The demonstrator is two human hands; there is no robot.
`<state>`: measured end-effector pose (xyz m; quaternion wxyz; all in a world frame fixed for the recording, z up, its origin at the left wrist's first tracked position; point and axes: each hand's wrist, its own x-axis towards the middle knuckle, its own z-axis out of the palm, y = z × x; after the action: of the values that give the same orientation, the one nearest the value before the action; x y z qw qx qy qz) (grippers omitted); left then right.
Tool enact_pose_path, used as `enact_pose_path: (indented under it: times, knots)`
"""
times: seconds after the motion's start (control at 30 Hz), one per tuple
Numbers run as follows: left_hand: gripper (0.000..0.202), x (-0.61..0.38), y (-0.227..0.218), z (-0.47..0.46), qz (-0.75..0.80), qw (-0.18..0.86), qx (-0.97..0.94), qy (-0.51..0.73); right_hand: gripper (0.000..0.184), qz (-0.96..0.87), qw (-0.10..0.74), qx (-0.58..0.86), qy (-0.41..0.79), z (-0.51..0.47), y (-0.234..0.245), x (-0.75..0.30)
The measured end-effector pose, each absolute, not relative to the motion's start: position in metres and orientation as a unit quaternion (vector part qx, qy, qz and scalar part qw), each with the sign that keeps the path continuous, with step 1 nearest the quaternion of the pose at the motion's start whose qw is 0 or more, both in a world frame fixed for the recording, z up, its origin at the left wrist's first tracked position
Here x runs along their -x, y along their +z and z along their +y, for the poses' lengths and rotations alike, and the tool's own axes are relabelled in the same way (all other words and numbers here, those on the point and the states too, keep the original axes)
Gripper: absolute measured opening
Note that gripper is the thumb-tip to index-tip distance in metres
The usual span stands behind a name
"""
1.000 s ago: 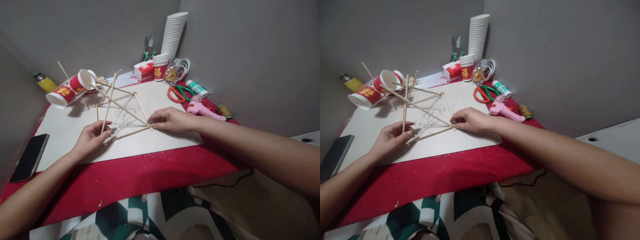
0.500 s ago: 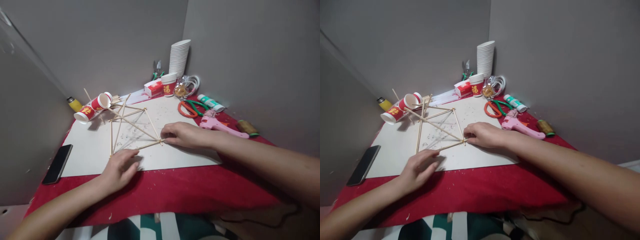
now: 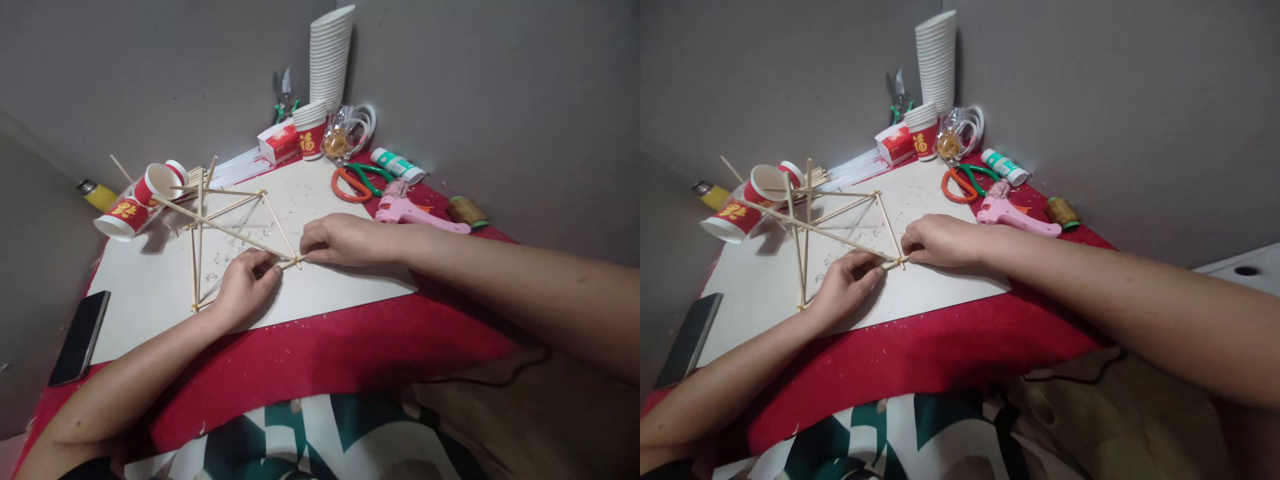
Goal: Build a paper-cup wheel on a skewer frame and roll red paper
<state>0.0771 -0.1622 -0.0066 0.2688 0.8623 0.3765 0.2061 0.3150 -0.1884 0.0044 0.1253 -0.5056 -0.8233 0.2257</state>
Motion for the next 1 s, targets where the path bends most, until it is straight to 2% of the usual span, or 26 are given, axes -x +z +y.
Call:
enact_pose_path:
  times: [0.1,0.23,0.47,0.77,1.0]
  knots:
    - [0.014,-0.083,-0.007,-0.161,0.376,0.308,-0.847,0.213,0.019,-0.824,0.131,0.497,0.240,-0.186,0.006,-0.317]
    - [0.010,-0.083,-0.012,-0.160,0.376,0.299,-0.846,0.232,0.020,-0.816,0.125,0.503,0.255,-0.179,0.015,-0.317]
    - [0.008,-0.083,-0.016,-0.158,0.380,0.299,-0.842,0.238,0.042,-0.738,0.012,0.655,0.163,-0.158,0.030,-0.285]
    - [0.016,-0.084,-0.013,-0.158,0.371,0.352,-0.832,0.213,0.041,-0.722,-0.009,0.672,0.165,-0.149,0.024,-0.268]
    - [0.014,-0.090,-0.009,-0.154,0.378,0.386,-0.818,0.199,0.038,-0.724,-0.011,0.669,0.168,-0.145,0.023,-0.266]
